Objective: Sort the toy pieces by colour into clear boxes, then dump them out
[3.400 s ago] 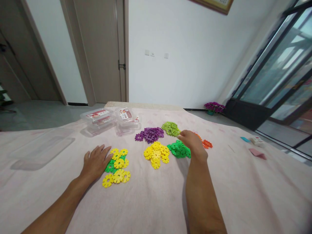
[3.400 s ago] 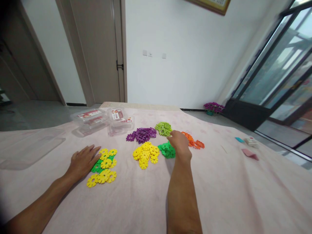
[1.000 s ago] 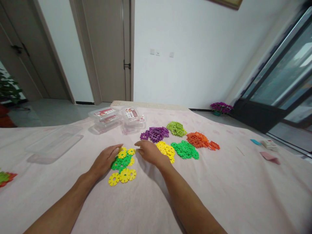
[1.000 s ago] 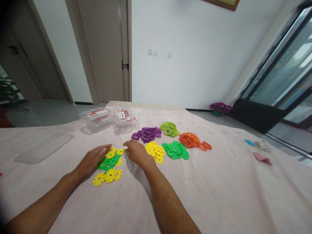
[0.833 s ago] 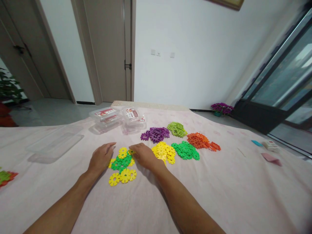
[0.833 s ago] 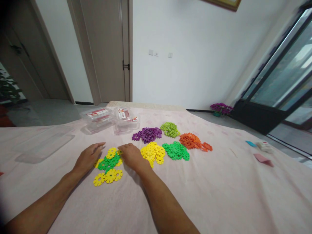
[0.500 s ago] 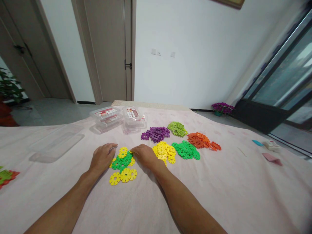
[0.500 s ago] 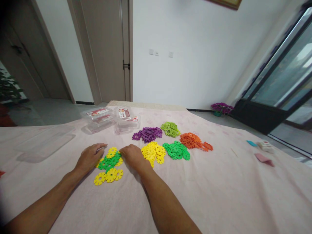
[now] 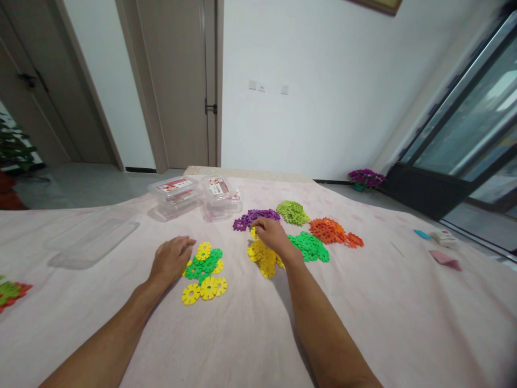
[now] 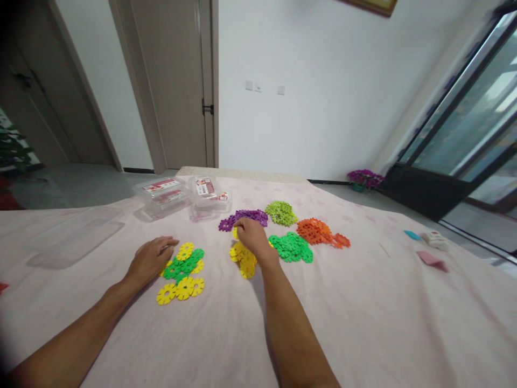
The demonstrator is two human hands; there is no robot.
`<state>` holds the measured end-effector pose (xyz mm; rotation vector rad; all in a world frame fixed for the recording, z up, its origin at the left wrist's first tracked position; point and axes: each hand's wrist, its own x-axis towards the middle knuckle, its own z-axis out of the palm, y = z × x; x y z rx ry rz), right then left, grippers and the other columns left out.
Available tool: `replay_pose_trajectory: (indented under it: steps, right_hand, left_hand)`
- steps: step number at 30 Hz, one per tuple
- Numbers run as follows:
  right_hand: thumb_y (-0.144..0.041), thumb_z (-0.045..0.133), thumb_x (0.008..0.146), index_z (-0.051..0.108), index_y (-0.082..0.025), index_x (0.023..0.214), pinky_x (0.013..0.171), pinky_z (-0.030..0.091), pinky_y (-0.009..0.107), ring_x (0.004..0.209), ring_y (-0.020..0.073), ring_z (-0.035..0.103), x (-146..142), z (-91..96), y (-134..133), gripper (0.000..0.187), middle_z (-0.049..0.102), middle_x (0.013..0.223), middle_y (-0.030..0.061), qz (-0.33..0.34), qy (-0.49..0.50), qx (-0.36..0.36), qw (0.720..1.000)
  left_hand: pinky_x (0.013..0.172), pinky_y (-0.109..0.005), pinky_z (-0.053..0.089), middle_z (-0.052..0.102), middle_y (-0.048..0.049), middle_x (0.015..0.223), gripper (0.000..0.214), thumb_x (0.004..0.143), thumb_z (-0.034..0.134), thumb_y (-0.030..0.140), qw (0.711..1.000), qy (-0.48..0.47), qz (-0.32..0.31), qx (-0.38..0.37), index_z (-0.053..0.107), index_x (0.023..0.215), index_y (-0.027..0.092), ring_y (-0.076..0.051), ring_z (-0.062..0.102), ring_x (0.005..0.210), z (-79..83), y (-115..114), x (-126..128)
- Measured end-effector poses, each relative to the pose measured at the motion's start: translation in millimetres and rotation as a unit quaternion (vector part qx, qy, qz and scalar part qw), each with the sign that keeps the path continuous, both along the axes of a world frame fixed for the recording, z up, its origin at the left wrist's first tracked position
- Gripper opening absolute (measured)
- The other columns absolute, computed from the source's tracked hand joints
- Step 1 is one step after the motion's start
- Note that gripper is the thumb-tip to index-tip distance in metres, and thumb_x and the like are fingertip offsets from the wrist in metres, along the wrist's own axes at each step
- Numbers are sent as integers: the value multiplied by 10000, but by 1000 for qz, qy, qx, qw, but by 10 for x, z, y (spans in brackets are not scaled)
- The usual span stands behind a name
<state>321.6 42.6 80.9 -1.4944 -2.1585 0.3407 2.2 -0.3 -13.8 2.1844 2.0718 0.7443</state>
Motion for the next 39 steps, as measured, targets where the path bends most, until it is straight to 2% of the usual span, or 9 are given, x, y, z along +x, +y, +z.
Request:
replay_pose_trajectory:
  steps: [5, 9, 12, 16, 19, 23, 30, 35, 39]
  right_hand:
    - [-128, 500, 816, 767, -186, 935, 733, 449, 229, 851, 169, 675, 326, 195, -50, 298, 760, 928, 33, -33, -72, -47, 996]
    - [-121, 508, 827, 762, -196, 982, 779, 441, 228, 918, 172, 671, 262, 264, -97, 307, 761, 999, 39, -52, -79, -12, 995]
    - [-107, 527, 825, 756, -200, 1025, 804, 444, 225, 940, 168, 669, 18, 234, -151, 317, 759, 1035, 34, 31, -60, -5, 998]
    - [-106, 581, 813, 757, -197, 1038, 799, 454, 236, 917, 176, 671, -369, 66, -264, 299, 757, 1008, 45, 150, -76, -46, 985]
    - [-182, 651, 826, 732, -201, 1101, 807, 458, 262, 916, 190, 659, -571, -102, -337, 288, 732, 1040, 64, 189, -91, -50, 976]
    - [-353, 719, 830, 645, -220, 1238, 880, 453, 305, 1059, 222, 606, -715, -282, -394, 435, 656, 1221, 89, 228, -85, -23, 970]
    - [-436, 764, 777, 654, -191, 1221, 906, 432, 347, 1092, 257, 545, -816, -404, -401, 519, 649, 1183, 114, 210, -105, 5, 972]
    - [-411, 797, 727, 737, -238, 1100, 845, 420, 307, 982, 225, 561, -806, -410, -383, 415, 669, 1018, 62, 168, -63, -25, 983]
    - [-481, 797, 694, 736, -279, 1146, 808, 415, 305, 952, 229, 571, -835, -395, -404, 499, 680, 1017, 52, 152, -58, -49, 985]
  left_hand:
    - [1085, -402, 394, 664, -44, 1314, 416, 918, 382, 336, 1000, 8, -6, 6, 714, 1151, 244, -240, 555, 1278, -32, 7, -15]
    - [1092, -409, 385, 659, -46, 1319, 415, 917, 384, 334, 1000, 13, -7, 7, 710, 1158, 246, -241, 549, 1285, -51, 10, -16]
    - [1093, -415, 383, 655, -50, 1323, 409, 913, 389, 330, 1000, 14, -4, 9, 708, 1155, 244, -244, 547, 1288, -40, 0, -6]
    - [1086, -423, 386, 655, -49, 1323, 404, 914, 390, 325, 1000, 15, -5, 9, 705, 1156, 249, -245, 548, 1286, -14, -17, 9]
    - [1092, -425, 378, 652, -49, 1329, 398, 916, 395, 317, 1000, 15, -5, 7, 702, 1159, 252, -243, 543, 1291, -6, -21, 16]
    - [1093, -434, 375, 646, -58, 1336, 398, 915, 401, 311, 1000, 17, -11, 7, 698, 1172, 245, -251, 542, 1291, -9, -13, 19]
    - [1097, -432, 367, 640, -53, 1343, 392, 907, 417, 298, 1000, 19, -10, 6, 693, 1183, 255, -246, 536, 1295, -16, -3, 18]
    - [1094, -430, 369, 638, -51, 1346, 384, 915, 421, 318, 1000, 19, -9, 4, 695, 1178, 261, -244, 539, 1291, -35, 7, 6]
    - [1090, -428, 372, 639, -60, 1342, 382, 926, 413, 330, 1000, 19, -17, 1, 691, 1176, 252, -240, 540, 1283, -46, 24, -3]
